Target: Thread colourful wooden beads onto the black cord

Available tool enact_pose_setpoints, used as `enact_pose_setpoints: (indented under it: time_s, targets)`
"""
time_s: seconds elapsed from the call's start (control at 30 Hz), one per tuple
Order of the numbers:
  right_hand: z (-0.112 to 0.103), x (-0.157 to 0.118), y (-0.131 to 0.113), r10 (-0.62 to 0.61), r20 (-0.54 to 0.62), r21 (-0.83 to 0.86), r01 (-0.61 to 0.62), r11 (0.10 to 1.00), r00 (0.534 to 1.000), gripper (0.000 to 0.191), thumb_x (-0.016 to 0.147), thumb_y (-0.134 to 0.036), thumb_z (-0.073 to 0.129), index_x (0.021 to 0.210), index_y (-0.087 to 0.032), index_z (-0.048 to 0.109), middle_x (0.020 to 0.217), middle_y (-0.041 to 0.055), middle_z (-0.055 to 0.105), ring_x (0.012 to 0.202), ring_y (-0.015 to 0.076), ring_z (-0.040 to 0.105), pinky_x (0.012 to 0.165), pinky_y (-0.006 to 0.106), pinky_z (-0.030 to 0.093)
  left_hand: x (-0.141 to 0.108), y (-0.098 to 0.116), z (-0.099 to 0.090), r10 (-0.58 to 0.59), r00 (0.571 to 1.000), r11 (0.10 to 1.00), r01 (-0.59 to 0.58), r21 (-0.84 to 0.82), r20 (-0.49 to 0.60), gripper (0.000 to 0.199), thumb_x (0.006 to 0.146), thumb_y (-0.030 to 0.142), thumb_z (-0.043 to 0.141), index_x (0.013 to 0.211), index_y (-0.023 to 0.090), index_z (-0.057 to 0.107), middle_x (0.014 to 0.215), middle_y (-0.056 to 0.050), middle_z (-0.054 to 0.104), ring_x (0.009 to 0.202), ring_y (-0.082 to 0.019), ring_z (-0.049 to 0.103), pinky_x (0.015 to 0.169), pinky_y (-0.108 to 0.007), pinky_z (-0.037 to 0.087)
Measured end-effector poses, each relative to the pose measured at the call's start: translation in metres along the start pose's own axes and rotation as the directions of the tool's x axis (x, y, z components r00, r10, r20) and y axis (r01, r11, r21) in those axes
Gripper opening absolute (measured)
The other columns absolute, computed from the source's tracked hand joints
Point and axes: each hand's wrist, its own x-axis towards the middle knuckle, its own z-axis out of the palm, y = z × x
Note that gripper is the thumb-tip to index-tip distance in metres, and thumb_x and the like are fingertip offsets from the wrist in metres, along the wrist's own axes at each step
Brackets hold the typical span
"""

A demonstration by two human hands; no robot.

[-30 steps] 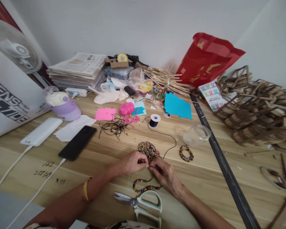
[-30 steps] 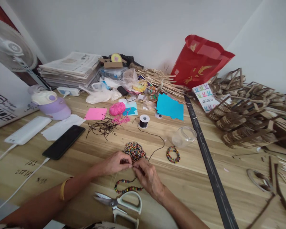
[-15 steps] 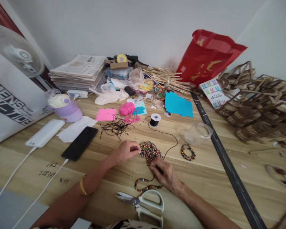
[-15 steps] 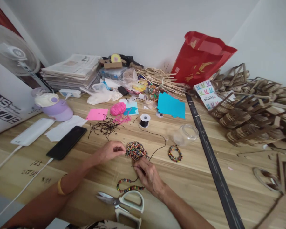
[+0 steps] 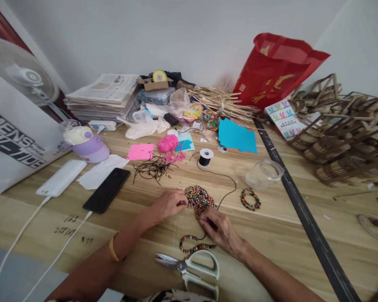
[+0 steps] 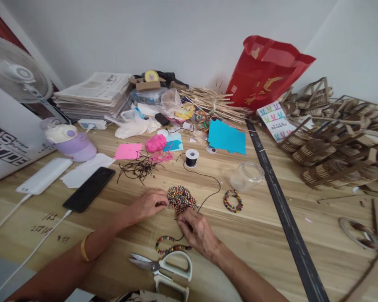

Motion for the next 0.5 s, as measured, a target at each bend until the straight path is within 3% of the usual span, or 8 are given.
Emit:
enact_pose_setpoints:
  time_s: [0.23,0.37,0.5]
  targets:
    - [0.0002,0.0008,0.0002,0.013,-0.003,0.006,-0.013,1.0,1.0,0.016,0.093,-0.018,0.044,0.08,-0.018,0.053,0.074,0.0034,0.056,0.066,0.0142,0.052,0.061,0.024,0.042,0.0009,0.0067,-0.0024,-0.001,1.0,1.0,0.001,-0.003,-0.007,0.013,0.08,0.01,0.056,0.076,0.016,0.067,0.082,-0.004,0.065,0.083,-0.017,0.058,0.078,-0.025,0.041]
    - [0.0004,0.0007,0.0014,0.024,-0.01,0.011,-0.024,1.0,1.0,0.017,0.093,-0.019,0.044,0.078,-0.018,0.052,0.071,0.0021,0.055,0.063,0.0132,0.05,0.058,0.023,0.04,0.0,0.0097,-0.0054,-0.115,0.993,0.952,0.111,-0.286,0.005,0.007,0.076,0.014,0.061,0.077,0.014,0.069,0.077,-0.004,0.068,0.072,-0.014,0.06,0.07,-0.024,0.045]
    - [0.0001,0.0007,0.0015,0.038,-0.018,0.022,-0.038,0.999,0.999,0.017,0.093,-0.021,0.045,0.079,-0.018,0.053,0.07,0.0014,0.054,0.062,0.0127,0.049,0.058,0.022,0.04,0.0003,0.0086,0.0021,-0.126,0.987,0.76,0.162,-0.629,0.102,0.014,0.073,0.024,0.067,0.078,0.01,0.068,0.076,-0.005,0.07,0.069,-0.013,0.061,0.066,-0.023,0.046]
